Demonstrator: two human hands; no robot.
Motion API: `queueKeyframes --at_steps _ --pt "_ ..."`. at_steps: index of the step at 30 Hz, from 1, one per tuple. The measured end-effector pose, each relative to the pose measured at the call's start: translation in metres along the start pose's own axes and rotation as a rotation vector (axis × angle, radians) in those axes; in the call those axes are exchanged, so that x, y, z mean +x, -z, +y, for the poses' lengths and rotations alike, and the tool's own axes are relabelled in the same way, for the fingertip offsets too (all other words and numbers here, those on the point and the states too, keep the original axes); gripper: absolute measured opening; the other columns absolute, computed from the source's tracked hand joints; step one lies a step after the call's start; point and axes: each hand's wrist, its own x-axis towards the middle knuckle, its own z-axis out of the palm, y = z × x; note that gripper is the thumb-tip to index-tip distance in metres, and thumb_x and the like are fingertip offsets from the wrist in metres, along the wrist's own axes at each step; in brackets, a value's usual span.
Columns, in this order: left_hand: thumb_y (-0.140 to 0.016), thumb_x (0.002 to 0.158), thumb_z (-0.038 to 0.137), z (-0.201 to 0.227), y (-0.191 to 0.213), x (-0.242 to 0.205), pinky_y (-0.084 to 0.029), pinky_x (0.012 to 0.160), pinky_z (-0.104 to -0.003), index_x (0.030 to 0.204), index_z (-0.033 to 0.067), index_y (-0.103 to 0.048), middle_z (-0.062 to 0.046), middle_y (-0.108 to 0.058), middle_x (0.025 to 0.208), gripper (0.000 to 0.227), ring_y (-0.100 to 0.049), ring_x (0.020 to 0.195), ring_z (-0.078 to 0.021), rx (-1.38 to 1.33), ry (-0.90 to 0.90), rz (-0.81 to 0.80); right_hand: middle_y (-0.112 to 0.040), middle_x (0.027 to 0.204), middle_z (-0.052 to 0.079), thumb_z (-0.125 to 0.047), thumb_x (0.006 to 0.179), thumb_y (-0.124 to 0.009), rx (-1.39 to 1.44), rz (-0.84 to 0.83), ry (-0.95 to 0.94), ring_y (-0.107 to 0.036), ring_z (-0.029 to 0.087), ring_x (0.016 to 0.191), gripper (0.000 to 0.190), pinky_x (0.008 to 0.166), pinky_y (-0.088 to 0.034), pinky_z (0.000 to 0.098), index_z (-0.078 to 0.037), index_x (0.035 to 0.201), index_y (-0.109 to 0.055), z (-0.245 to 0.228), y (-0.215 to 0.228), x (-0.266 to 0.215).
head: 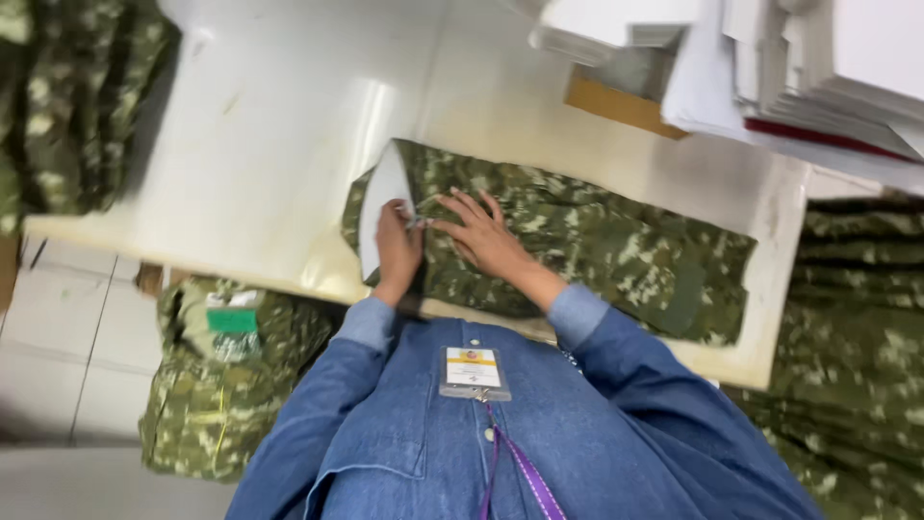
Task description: The person folds a camouflage-patterned shirt on a white table. They place a white paper insert inside the shirt, fold the sleeves and sides inward, and then fold the shirt into a compact rectangular shape. The folded shirt is then placed on a stack of similar shirts.
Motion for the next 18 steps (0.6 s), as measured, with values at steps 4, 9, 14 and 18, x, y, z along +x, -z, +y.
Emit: queueKeyframes --at_steps 4,9,14,18 --pt "-0.059 0.075 0.010 0.050 0.008 -0.019 -0.031 0.086 -0.047 0.118 0.0143 -0.039 -0.009 -0.034 0.118 0.047 -0.033 0.110 -0.0302 0.400 -0.495 0.036 -0.039 0.120 0.008 -0.013 0.081 -0.056 0.118 0.353 -0.667 -0.041 0.024 0.110 0.026 0.090 -0.029 0.0471 -0.014 0.107 -0.052 0.038 0.039 -0.131" --pt "-0.055 0.077 0.014 0.044 -0.036 -0.010 -0.043 0.075 -0.040 0.115 0.0245 -0.046 -0.001 -0.040 0.114 0.041 -0.048 0.096 -0.0222 0.694 -0.836 -0.159 -0.038 0.100 0.005 -0.059 0.079 -0.054 0.125 0.479 -1.759 -0.036 0.027 0.094 0.056 0.078 -0.022 0.0494 -0.019 0.113 -0.037 0.089 -0.014 -0.302" --pt "-0.055 0.062 0.000 0.033 -0.029 0.003 -0.041 0.064 -0.035 0.108 0.0188 -0.057 -0.006 -0.049 0.083 0.050 -0.051 0.072 -0.0258 0.499 -1.020 -0.078 -0.060 0.074 0.006 -0.041 0.070 -0.072 1.015 0.696 -1.475 -0.055 0.016 0.067 0.036 0.054 -0.042 0.0267 -0.009 0.083 -0.062 0.077 -0.003 -0.267" --pt "-0.050 0.062 0.000 -0.008 0.017 -0.007 -0.039 0.066 -0.034 0.106 0.0267 -0.063 -0.006 -0.041 0.079 0.053 -0.044 0.068 -0.0255 0.545 -0.923 0.167 -0.037 0.123 0.032 -0.039 0.070 -0.069 1.090 0.454 -1.283 -0.033 0.049 0.114 0.051 0.093 -0.025 0.0561 0.006 0.092 -0.057 0.078 0.004 -0.252"
